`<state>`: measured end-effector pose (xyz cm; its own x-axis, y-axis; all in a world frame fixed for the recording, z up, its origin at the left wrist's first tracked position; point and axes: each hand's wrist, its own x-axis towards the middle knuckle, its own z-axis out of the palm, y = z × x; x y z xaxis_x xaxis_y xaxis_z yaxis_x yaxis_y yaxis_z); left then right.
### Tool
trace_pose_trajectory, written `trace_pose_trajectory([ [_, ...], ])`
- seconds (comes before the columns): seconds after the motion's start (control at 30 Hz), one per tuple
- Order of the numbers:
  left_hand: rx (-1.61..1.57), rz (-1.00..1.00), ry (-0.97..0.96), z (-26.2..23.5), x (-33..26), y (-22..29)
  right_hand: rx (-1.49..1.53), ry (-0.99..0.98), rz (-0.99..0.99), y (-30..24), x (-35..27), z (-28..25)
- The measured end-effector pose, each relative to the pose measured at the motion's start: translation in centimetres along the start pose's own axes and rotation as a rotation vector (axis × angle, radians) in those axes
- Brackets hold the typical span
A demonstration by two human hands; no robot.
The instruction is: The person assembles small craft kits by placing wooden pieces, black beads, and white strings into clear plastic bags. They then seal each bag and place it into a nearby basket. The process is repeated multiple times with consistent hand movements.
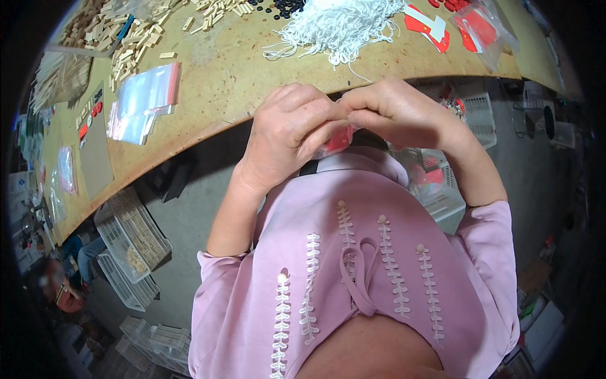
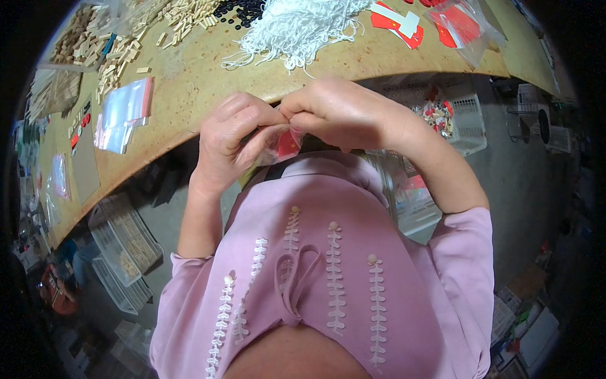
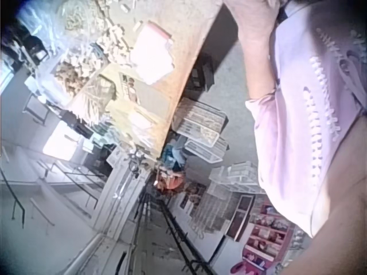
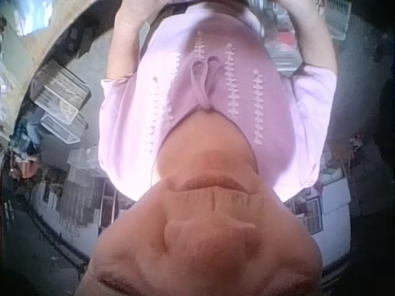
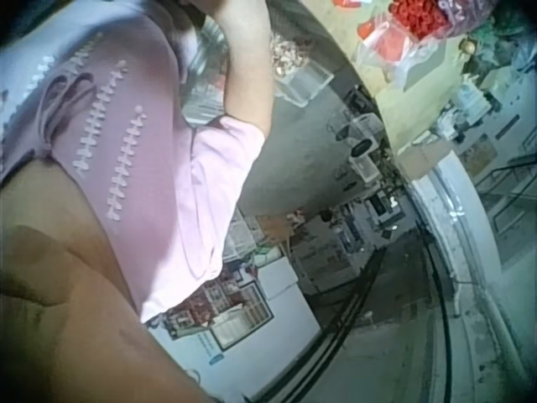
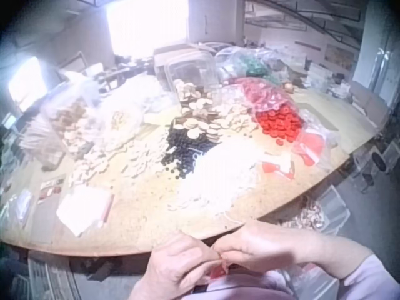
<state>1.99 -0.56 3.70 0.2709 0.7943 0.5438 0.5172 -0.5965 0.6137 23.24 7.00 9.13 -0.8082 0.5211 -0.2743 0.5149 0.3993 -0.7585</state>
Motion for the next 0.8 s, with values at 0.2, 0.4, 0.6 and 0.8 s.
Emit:
trace_pose_trajectory([
  [0.2,0.032,-0.026,0.0,-0.2,-0.3,-0.4,0.225,-0.11,0.251,-2.7,-1.2,-1.8],
  [0.4,-0.225,-0.013,-0.117,0.2,0.2,-0.4,0.004,0.291,-0.28,1.3,-2.6,1.3],
  [0.6,-0.041,-0.534,0.162,-1.3,0.8,-4.1,-0.248,0.453,-0.247,1.6,-4.7,2.0],
  [0.8,0.382,-0.506,0.034,-3.6,1.0,-5.9,-0.004,0.375,-0.197,2.1,-4.4,3.3],
])
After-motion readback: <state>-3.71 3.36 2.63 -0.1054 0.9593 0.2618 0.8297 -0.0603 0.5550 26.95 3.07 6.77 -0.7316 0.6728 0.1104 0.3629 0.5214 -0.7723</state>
